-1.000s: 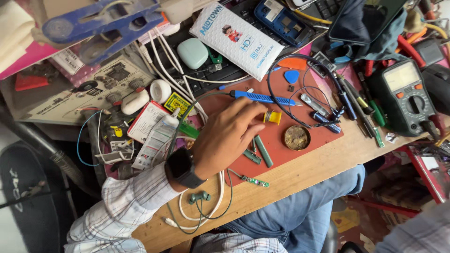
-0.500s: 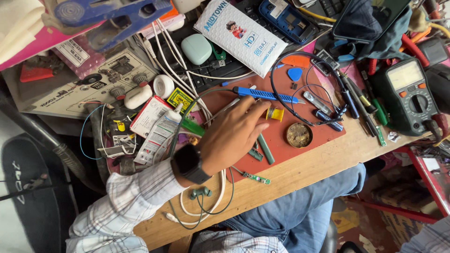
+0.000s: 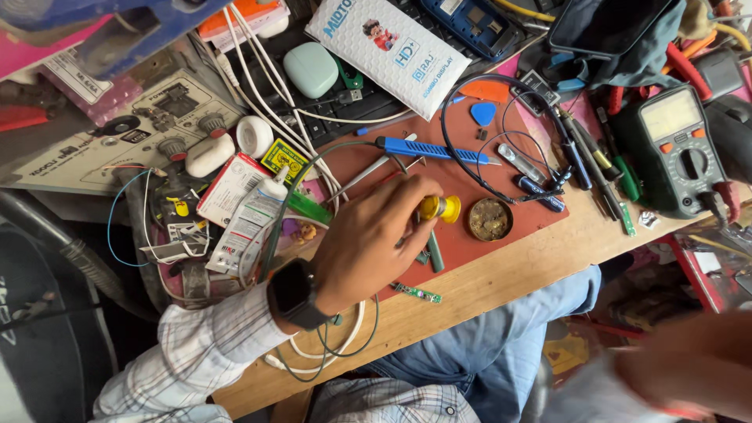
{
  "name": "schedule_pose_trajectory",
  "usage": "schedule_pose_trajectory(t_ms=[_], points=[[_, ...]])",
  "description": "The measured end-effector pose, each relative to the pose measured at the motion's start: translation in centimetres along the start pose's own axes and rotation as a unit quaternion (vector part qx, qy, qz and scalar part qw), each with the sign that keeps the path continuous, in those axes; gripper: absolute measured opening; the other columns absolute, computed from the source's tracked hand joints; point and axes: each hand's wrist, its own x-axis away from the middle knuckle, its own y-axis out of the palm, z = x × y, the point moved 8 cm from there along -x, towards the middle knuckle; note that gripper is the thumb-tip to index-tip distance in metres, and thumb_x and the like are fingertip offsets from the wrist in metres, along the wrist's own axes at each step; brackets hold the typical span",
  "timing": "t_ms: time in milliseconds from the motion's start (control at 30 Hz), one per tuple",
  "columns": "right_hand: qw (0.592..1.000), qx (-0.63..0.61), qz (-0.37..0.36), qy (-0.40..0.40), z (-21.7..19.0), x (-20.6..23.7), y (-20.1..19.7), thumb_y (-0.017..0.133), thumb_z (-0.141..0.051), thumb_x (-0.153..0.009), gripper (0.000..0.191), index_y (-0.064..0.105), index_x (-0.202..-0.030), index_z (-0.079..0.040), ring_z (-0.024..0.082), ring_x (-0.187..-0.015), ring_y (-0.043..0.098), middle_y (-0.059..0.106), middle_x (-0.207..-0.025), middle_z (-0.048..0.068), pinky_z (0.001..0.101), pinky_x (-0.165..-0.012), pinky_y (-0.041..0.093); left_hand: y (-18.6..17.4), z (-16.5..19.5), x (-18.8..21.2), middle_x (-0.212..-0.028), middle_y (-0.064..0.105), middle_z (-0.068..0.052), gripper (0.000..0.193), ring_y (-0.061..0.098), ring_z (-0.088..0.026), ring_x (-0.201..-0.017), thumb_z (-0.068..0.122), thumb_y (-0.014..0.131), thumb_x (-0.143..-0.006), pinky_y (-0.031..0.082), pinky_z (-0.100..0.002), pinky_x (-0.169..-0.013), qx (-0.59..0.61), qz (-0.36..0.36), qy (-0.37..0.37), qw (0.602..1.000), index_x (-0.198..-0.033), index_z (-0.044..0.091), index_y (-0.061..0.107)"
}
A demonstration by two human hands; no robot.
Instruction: The person strips the insulation from a green cable using a utility knife, then solders a small wire to the exposed conductor using a soldering iron and solder wire. The person holds the cable steady while applying heat and solder to the joint.
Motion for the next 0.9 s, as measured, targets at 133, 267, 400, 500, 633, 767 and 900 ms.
schedule_pose_trajectory(t_ms=[133, 267, 400, 500, 633, 767, 900], points=[[0.968, -0.158, -0.054, 0.187, 4.0, 5.2, 2.7, 0.063, -0.019, -0.112, 0.017, 0.062, -0.109, -0.002, 0.014, -0.091, 0.068, 0.069, -0.104, 0.01, 0.0232, -0.083, 0.059, -0.9, 0.8, 0.5, -0.105, 0.067, -0.007, 0.025, 0.077, -0.015, -0.087, 0.003, 0.071, -0.098, 0.061, -0.027, -0.071, 0.108, 0.014, -0.001, 0.994, -0.12, 0.007, 0.059], [0.9, -0.237, -0.056, 0.362, 5.8, 8.4, 4.3, 0.062, -0.02, -0.115, 0.02, 0.061, -0.105, -0.003, 0.014, -0.089, 0.069, 0.071, -0.102, 0.011, 0.0226, -0.082, 0.06, -0.8, 1.3, 0.3, -0.114, 0.067, -0.008, 0.031, 0.078, -0.016, -0.093, 0.001, 0.074, -0.097, 0.064, -0.025, -0.076, 0.184, 0.011, 0.007, 0.983, -0.125, 0.006, 0.06], [0.883, -0.245, -0.064, 0.396, 5.5, 8.8, 5.4, 0.062, -0.02, -0.113, 0.02, 0.062, -0.101, -0.004, 0.015, -0.088, 0.07, 0.072, -0.099, 0.011, 0.0231, -0.081, 0.06, -1.5, 1.8, 0.6, -0.118, 0.067, -0.008, 0.038, 0.074, -0.019, -0.102, 0.0, 0.076, -0.095, 0.062, -0.028, -0.085, 0.178, 0.015, 0.046, 0.983, -0.129, 0.007, 0.061], [0.886, -0.23, -0.048, 0.4, 5.4, 9.2, 5.6, 0.06, -0.02, -0.11, 0.018, 0.063, -0.104, -0.003, 0.016, -0.087, 0.07, 0.072, -0.1, 0.012, 0.0237, -0.08, 0.06, -1.7, 1.6, 0.7, -0.12, 0.067, -0.008, 0.04, 0.073, -0.019, -0.105, 0.001, 0.078, -0.094, 0.063, -0.028, -0.087, 0.186, 0.017, 0.057, 0.981, -0.129, 0.008, 0.061], [0.888, -0.224, -0.055, 0.398, 5.2, 9.5, 5.9, 0.06, -0.023, -0.114, 0.022, 0.064, -0.105, -0.003, 0.016, -0.085, 0.071, 0.073, -0.1, 0.011, 0.024, -0.077, 0.06, -2.0, 1.4, 1.1, -0.121, 0.067, -0.007, 0.039, 0.073, -0.019, -0.104, 0.005, 0.08, -0.096, 0.062, -0.029, -0.088, 0.183, 0.033, 0.07, 0.98, -0.13, 0.009, 0.061], [0.906, -0.209, -0.066, 0.363, 4.9, 9.7, 6.0, 0.06, -0.023, -0.117, 0.024, 0.062, -0.102, -0.004, 0.016, -0.085, 0.07, 0.072, -0.099, 0.01, 0.0247, -0.077, 0.06, -2.0, 1.4, 1.4, -0.12, 0.067, -0.005, 0.04, 0.072, -0.018, -0.104, 0.008, 0.081, -0.098, 0.062, -0.027, -0.088, 0.182, 0.048, 0.083, 0.979, -0.132, 0.011, 0.061], [0.935, -0.162, -0.053, 0.311, 4.6, 10.2, 5.8, 0.06, -0.026, -0.115, 0.026, 0.062, -0.103, -0.004, 0.014, -0.077, 0.066, 0.07, -0.092, 0.009, 0.0227, -0.069, 0.056, -1.9, 1.3, 1.7, -0.123, 0.065, -0.004, 0.041, 0.072, -0.018, -0.107, 0.007, 0.079, -0.099, 0.063, -0.026, -0.09, 0.176, 0.033, 0.092, 0.979, -0.136, 0.013, 0.061]])
